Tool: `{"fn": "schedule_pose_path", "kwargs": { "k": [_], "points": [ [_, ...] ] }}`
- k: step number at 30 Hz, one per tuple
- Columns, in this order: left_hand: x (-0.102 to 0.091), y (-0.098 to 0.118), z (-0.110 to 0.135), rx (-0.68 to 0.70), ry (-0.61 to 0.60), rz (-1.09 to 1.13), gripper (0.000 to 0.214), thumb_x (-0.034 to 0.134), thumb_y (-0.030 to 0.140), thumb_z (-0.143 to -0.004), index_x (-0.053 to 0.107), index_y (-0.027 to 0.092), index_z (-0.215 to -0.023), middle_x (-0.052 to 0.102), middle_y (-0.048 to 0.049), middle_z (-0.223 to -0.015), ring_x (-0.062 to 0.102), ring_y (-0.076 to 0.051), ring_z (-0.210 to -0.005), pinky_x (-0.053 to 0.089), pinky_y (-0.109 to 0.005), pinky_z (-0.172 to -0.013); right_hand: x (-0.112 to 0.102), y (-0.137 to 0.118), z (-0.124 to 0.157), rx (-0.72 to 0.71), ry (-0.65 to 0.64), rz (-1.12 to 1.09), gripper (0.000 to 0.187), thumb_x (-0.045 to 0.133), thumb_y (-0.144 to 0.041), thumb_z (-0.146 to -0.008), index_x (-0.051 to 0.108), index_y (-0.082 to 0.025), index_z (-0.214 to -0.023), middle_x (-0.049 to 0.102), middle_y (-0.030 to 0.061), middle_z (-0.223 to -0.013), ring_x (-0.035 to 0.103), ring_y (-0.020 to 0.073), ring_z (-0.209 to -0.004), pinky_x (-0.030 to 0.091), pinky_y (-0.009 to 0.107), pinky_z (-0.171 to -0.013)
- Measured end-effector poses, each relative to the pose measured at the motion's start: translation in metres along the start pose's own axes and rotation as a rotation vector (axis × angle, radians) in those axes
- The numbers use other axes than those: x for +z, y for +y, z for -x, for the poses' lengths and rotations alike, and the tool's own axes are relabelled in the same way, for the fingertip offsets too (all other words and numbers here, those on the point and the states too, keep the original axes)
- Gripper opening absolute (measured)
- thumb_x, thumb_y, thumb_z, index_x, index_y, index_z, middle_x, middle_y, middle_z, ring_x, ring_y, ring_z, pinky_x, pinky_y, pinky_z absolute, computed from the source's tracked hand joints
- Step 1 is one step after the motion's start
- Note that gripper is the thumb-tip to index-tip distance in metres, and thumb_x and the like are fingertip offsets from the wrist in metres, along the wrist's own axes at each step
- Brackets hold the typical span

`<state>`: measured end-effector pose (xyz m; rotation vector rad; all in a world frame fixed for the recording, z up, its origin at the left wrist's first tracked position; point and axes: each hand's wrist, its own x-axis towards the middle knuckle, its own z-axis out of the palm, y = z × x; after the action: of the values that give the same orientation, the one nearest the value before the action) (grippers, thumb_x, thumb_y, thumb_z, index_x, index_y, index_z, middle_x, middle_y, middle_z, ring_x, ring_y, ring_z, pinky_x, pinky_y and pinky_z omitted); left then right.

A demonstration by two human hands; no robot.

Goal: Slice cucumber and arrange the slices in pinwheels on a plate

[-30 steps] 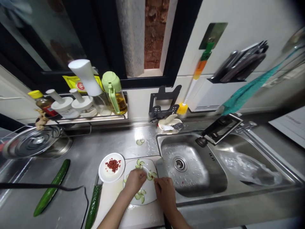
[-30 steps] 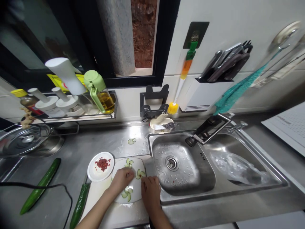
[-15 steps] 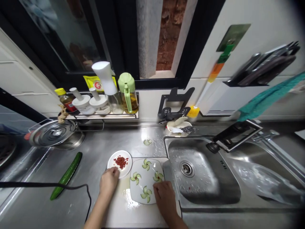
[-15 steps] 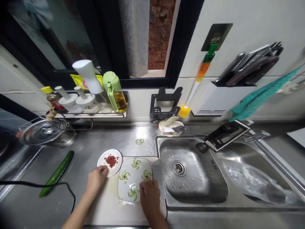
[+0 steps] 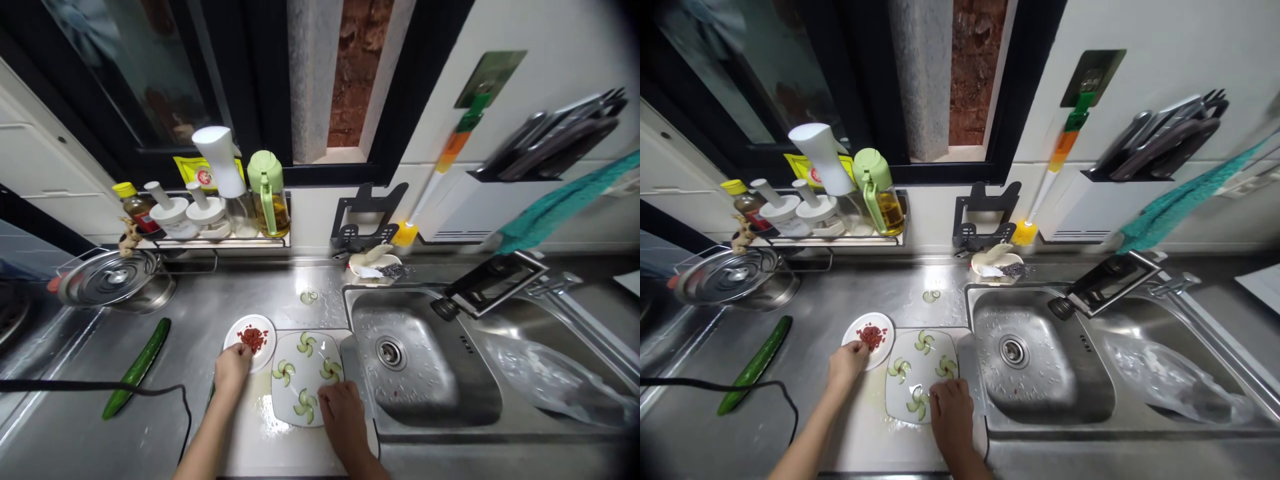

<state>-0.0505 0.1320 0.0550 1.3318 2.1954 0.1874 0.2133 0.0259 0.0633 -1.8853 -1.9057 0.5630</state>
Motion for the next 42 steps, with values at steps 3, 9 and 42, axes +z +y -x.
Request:
{"fn": "schedule_pose_path", "kwargs": {
  "k": [3, 9, 42],
  "points": [
    [0.000, 0.000, 0.000, -0.001, 0.001, 0.003, 0.030, 0.047, 0.040, -0.082, 0.067, 0.023, -0.069, 0.069, -0.0057, -0.068, 0.062, -0.020, -0.067, 0.036, -0.025, -0.061, -0.003, -0.002, 0.000, 0.006, -0.025, -0.011, 0.017, 0.054, -0.015, -0.088, 0.067, -0.021, -0.079, 0.066, 0.0033, -0.080, 0.051, 0.0233, -0.088, 0.035, 0.032, -0.073],
    [-0.007, -0.002, 0.003, -0.003, -0.003, 0.036, 0.030, 0.049, 0.042, -0.081, 0.067, 0.022, -0.067, 0.066, -0.0023, -0.063, 0.060, -0.017, -0.064, 0.036, -0.023, -0.060, 0.001, 0.001, 0.000, 0.002, 0.044, -0.054, 0.016, 0.057, -0.013, -0.086, 0.066, -0.022, -0.076, 0.065, 0.0023, -0.077, 0.050, 0.0230, -0.087, 0.034, 0.032, -0.073],
    [0.065, 0.039, 0.132, 0.309, -0.203, 0.258, 0.028, 0.050, 0.027, -0.083, 0.066, 0.019, -0.061, 0.067, -0.0008, -0.066, 0.059, -0.014, -0.066, 0.039, -0.023, -0.065, 0.013, -0.002, 0.022, -0.135, -0.085, -0.070, 0.024, 0.050, -0.005, -0.084, 0.067, -0.019, -0.092, 0.062, 0.0055, -0.085, 0.054, 0.0230, -0.087, 0.044, 0.037, -0.079]
  ]
}}
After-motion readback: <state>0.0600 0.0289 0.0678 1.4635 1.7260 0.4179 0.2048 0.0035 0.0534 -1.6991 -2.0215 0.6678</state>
